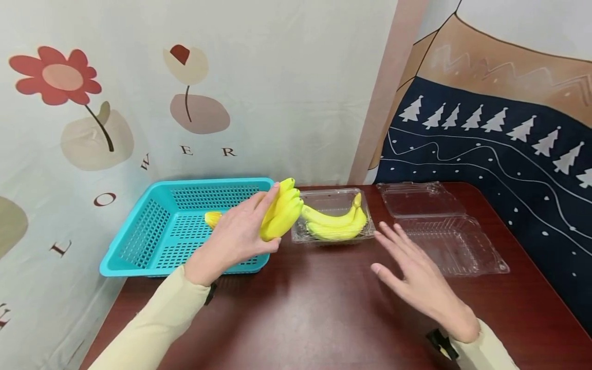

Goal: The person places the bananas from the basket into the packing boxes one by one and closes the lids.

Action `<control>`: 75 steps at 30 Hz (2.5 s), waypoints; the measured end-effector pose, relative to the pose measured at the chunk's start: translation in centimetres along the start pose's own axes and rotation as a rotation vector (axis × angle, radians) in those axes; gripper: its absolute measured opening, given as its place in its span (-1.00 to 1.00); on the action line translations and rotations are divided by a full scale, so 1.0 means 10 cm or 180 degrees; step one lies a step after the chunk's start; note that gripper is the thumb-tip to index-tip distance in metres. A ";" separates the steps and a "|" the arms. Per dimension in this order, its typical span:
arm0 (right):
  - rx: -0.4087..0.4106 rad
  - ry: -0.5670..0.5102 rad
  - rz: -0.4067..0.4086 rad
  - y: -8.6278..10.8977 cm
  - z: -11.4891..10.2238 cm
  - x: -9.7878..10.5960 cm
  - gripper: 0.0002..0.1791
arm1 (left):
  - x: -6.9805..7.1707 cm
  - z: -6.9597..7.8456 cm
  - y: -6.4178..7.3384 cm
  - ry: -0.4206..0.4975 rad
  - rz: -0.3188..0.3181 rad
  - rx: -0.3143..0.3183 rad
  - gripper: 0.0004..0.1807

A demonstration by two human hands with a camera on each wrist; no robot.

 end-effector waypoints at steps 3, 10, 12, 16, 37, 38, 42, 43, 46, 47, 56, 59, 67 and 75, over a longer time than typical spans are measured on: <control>-0.0151 -0.0017 0.0143 0.06 0.21 0.10 -0.27 | -0.02 0.10 -0.03 0.0032 0.0039 -0.0098 0.15; -0.0439 -0.0043 0.0333 0.21 0.66 0.25 -0.28 | -0.08 0.36 -0.07 0.0078 0.0168 -0.0343 0.10; -0.0527 -0.0020 0.0357 0.25 0.77 0.30 -0.28 | -0.11 0.42 -0.09 0.0078 0.0187 -0.0384 0.10; -0.0743 0.0009 0.0407 0.33 1.01 0.43 -0.29 | -0.16 0.55 -0.11 0.0076 0.0224 -0.0472 0.10; -0.1339 -0.0168 -0.0132 0.55 2.05 0.57 -0.14 | -0.52 1.14 -0.25 0.0359 -0.0037 -0.0533 0.16; -0.1345 -0.0194 -0.0165 0.56 2.07 0.56 -0.13 | -0.54 1.15 -0.25 0.0357 -0.0048 -0.0537 0.16; -0.1337 -0.0251 -0.0237 0.58 2.09 0.51 -0.11 | -0.59 1.17 -0.27 0.0364 -0.0074 -0.0575 0.17; -0.1325 -0.0252 -0.0236 0.58 2.09 0.51 -0.10 | -0.60 1.17 -0.28 0.0371 -0.0087 -0.0581 0.17; -0.1296 -0.0203 -0.0201 0.58 2.10 0.50 -0.11 | -0.65 1.18 -0.31 0.0386 -0.0139 -0.0593 0.15; -0.1282 -0.0179 -0.0187 0.58 2.11 0.49 -0.12 | -0.66 1.19 -0.32 0.0390 -0.0164 -0.0595 0.15; -0.1186 -0.0110 -0.0103 0.59 2.15 0.47 -0.16 | -0.81 1.42 -0.49 0.0337 -0.0329 -0.0697 0.16; -0.1165 -0.0125 -0.0070 0.59 2.14 0.47 -0.16 | -0.85 1.50 -0.54 0.0338 -0.0310 -0.0741 0.16; -0.1140 -0.0155 -0.0049 0.58 2.08 0.42 -0.16 | -1.00 1.77 -0.67 0.0286 -0.0350 -0.0871 0.16; -0.1196 -0.0207 -0.0125 0.60 2.01 0.39 -0.15 | -1.14 2.00 -0.82 0.0148 -0.0444 -0.0927 0.17</control>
Point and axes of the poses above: each hand's wrist, its own y-axis away from the middle knuckle, its own x-axis out of the back of the hand, z = x × y, the point moved 7 cm from there along -y, towards the middle knuckle
